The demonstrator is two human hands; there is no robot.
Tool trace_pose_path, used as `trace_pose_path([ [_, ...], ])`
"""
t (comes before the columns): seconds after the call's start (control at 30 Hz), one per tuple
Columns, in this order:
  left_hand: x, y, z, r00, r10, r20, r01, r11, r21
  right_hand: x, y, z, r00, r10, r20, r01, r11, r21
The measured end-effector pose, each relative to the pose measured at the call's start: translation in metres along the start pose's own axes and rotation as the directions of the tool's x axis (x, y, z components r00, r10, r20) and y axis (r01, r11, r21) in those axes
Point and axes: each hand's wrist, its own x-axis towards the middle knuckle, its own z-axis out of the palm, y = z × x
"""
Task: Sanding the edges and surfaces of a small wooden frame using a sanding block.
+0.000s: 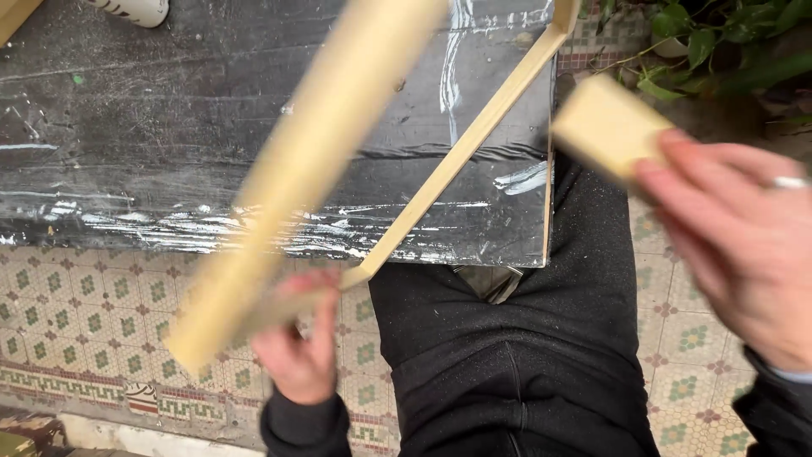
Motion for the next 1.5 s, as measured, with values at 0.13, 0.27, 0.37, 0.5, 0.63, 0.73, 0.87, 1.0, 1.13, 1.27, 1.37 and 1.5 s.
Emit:
trace_pose_path([
  [0.13,-0.024,-0.013,0.011,0.902,0.429,-0.053,-0.419,0.898,0.136,0.041,-0.012,0.015,0.994,-0.067,0.091,0.077,0.991,-0.111],
  [0.27,-0.032,-0.025,0.011,0.936,0.344,-0.071,-0.324,0.924,0.204,0.07,-0.021,0.023,0.981,-0.111,0.16,0.145,0.965,-0.22],
  [0.37,-0.03,-0.019,0.009,0.949,0.306,-0.075,-0.285,0.936,0.208,0.083,-0.027,0.03,0.977,-0.127,0.169,0.177,0.929,-0.326],
  [0.5,-0.029,-0.012,0.012,0.966,0.258,0.003,-0.257,0.963,0.081,0.054,-0.037,0.046,0.962,-0.193,0.196,0.259,0.875,-0.41],
  [0.63,-0.027,-0.018,0.021,0.969,0.24,-0.064,-0.248,0.954,-0.169,0.056,-0.022,0.032,0.955,-0.177,0.236,0.255,0.898,-0.357],
  [0.73,-0.033,-0.013,0.016,0.974,0.22,-0.05,-0.226,0.953,-0.201,0.048,-0.038,0.049,0.954,-0.155,0.256,0.239,0.91,-0.338],
  [0.87,-0.036,-0.03,0.03,0.977,0.184,-0.109,-0.213,0.783,-0.584,0.053,-0.038,0.053,0.93,-0.221,0.292,0.326,0.863,-0.385],
  [1.0,-0.04,-0.021,0.02,0.981,0.177,-0.075,-0.191,0.852,-0.488,0.061,-0.032,0.035,0.953,-0.119,0.277,0.197,0.941,-0.275],
  [1.13,-0.032,-0.028,0.031,0.961,0.259,-0.1,-0.278,0.91,-0.308,0.039,-0.024,0.044,0.941,-0.161,0.297,0.248,0.926,-0.284],
  [1.27,-0.044,-0.036,0.025,0.986,0.134,-0.101,-0.167,0.703,-0.691,0.062,-0.019,0.029,0.947,-0.096,0.307,0.19,0.937,-0.294],
  [1.37,-0.027,-0.017,0.016,0.94,0.341,-0.009,-0.341,0.94,0.007,0.05,-0.046,0.052,0.945,-0.179,0.272,0.262,0.915,-0.307],
  [1.5,-0.034,-0.036,0.027,0.981,0.148,-0.129,-0.19,0.877,-0.441,0.065,-0.029,0.041,0.938,-0.235,0.255,0.298,0.923,-0.244],
])
